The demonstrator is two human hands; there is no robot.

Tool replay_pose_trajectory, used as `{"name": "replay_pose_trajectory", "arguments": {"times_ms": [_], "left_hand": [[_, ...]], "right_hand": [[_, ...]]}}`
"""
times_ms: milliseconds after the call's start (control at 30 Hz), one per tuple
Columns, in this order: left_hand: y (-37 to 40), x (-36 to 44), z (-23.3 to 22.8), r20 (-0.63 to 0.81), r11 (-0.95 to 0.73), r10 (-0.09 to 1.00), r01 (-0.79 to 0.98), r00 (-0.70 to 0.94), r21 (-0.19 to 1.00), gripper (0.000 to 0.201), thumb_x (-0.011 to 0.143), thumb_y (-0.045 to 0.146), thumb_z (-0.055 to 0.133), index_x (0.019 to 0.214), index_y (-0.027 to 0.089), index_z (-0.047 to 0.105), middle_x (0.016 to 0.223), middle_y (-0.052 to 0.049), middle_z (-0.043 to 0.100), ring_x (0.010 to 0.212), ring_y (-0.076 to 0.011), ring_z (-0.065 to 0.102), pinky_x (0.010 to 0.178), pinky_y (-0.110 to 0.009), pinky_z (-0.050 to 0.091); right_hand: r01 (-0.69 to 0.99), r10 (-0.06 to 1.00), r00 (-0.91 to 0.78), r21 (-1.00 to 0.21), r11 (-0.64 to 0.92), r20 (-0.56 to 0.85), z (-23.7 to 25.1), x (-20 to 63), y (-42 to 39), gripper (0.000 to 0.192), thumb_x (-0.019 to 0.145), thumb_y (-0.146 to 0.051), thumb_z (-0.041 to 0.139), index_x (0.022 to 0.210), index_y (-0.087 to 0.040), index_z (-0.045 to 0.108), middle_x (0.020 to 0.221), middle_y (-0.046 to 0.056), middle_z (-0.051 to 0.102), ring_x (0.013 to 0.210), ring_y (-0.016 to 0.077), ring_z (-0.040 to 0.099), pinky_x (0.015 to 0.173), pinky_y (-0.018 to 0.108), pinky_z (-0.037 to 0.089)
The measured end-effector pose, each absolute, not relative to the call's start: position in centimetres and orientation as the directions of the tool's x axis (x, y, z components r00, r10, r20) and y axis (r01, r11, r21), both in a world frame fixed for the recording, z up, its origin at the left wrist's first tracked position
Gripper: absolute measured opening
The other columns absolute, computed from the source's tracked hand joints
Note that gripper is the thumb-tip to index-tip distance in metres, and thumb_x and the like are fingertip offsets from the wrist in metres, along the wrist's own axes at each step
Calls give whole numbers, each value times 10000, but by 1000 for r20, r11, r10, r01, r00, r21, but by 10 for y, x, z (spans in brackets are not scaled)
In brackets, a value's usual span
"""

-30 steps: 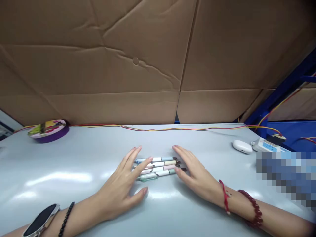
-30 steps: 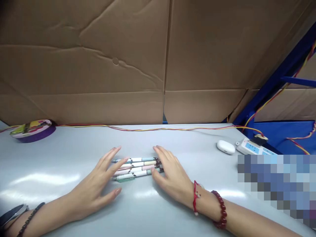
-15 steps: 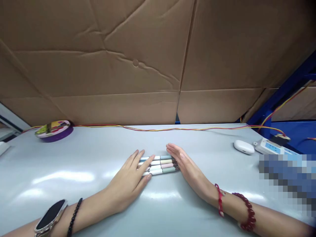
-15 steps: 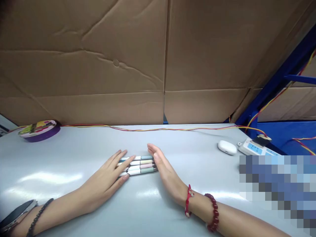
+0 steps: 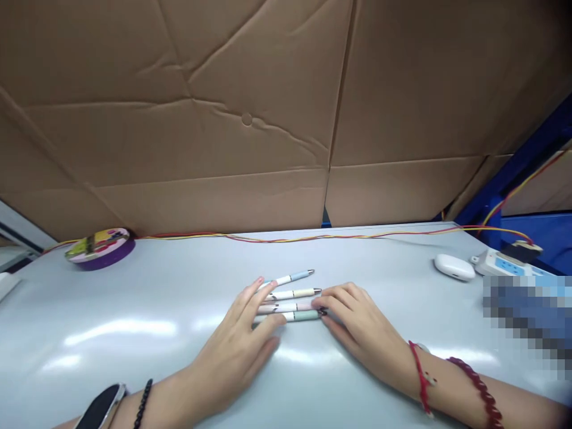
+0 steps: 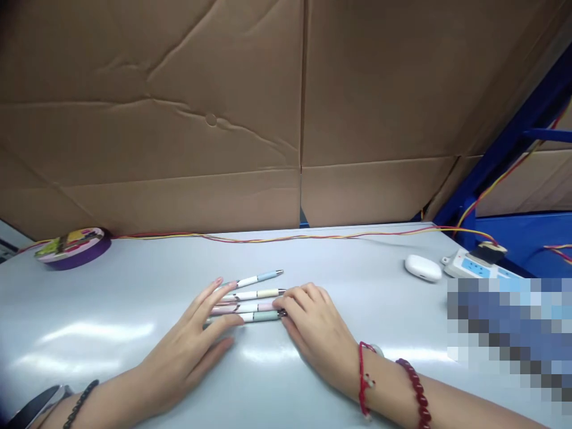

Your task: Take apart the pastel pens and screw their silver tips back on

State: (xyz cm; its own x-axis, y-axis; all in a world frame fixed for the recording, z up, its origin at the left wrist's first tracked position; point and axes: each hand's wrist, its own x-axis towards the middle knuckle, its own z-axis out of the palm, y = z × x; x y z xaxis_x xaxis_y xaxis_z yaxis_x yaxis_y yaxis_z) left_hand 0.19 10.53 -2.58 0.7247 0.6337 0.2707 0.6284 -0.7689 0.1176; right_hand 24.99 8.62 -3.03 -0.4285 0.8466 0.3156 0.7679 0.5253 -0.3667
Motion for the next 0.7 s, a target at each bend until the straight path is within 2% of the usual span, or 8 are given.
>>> {"name": "replay_pose_trajectory", "arguments": {"times_ms": [100, 200, 300, 400, 500, 633, 700], "left_hand": [[103, 4, -20, 310, -818, 570, 561, 761, 128, 147, 889, 167, 448, 917, 208, 585, 1357, -71, 366, 1299, -292, 259, 985, -445, 403], [103, 8, -16, 370, -875, 480, 465, 796, 134, 169, 894, 130, 434, 869, 190, 589, 1051, -63, 591, 1129, -246, 462, 944, -403, 437], [103, 8, -13, 395, -930, 360, 359, 845, 79, 194, 892, 77, 418, 882, 175, 584, 833, -37, 641, 909, -197, 573, 861, -367, 479], [101, 6, -10, 371, -966, 224, 256, 901, -37, 202, 890, 82, 419, 890, 188, 591, 893, -43, 670, 837, -184, 595, 760, -327, 514], [98, 2, -7, 420, -964, 137, 219, 897, -153, 218, 887, 95, 417, 886, 207, 604, 980, -36, 677, 905, -193, 592, 784, -331, 515], [91, 1, -8, 490, -909, 148, 313, 859, -274, 172, 869, 113, 493, 969, 198, 604, 1058, -58, 648, 1005, -224, 561, 877, -391, 463], [86, 3, -11, 464, -888, 170, 340, 869, -311, 140, 872, 155, 512, 981, 184, 595, 991, -68, 654, 920, -232, 589, 792, -381, 486]], "right_hand": [[778, 853, -421, -360, 515, 309, -30, 250, 86, 202, 877, -146, 489, 1042, -243, 553, 998, 41, 578, 911, 211, 502, 773, 377, 463], [776, 837, -422, -339, 533, 349, -30, 251, 84, 159, 883, -163, 488, 993, -239, 575, 963, 44, 586, 883, 205, 505, 753, 360, 461], [773, 794, -444, -270, 574, 416, -29, 249, 81, 122, 882, -178, 491, 925, -218, 597, 1007, 65, 581, 896, 212, 500, 768, 368, 457], [782, 742, -489, -146, 605, 458, -30, 248, 78, 117, 880, -193, 495, 908, -200, 609, 1130, 91, 542, 953, 237, 487, 801, 397, 453], [764, 696, -538, -72, 641, 475, -30, 248, 75, 119, 889, -208, 490, 904, -189, 606, 1152, 93, 542, 959, 237, 486, 812, 393, 451], [623, 540, -639, -43, 781, 548, -25, 245, 66, 136, 910, -195, 456, 913, -160, 587, 1033, 88, 608, 899, 206, 505, 833, 357, 431], [560, 477, -672, -33, 828, 567, -22, 243, 60, 177, 928, -197, 408, 922, -146, 577, 974, 81, 627, 846, 192, 508, 837, 352, 416]]}}
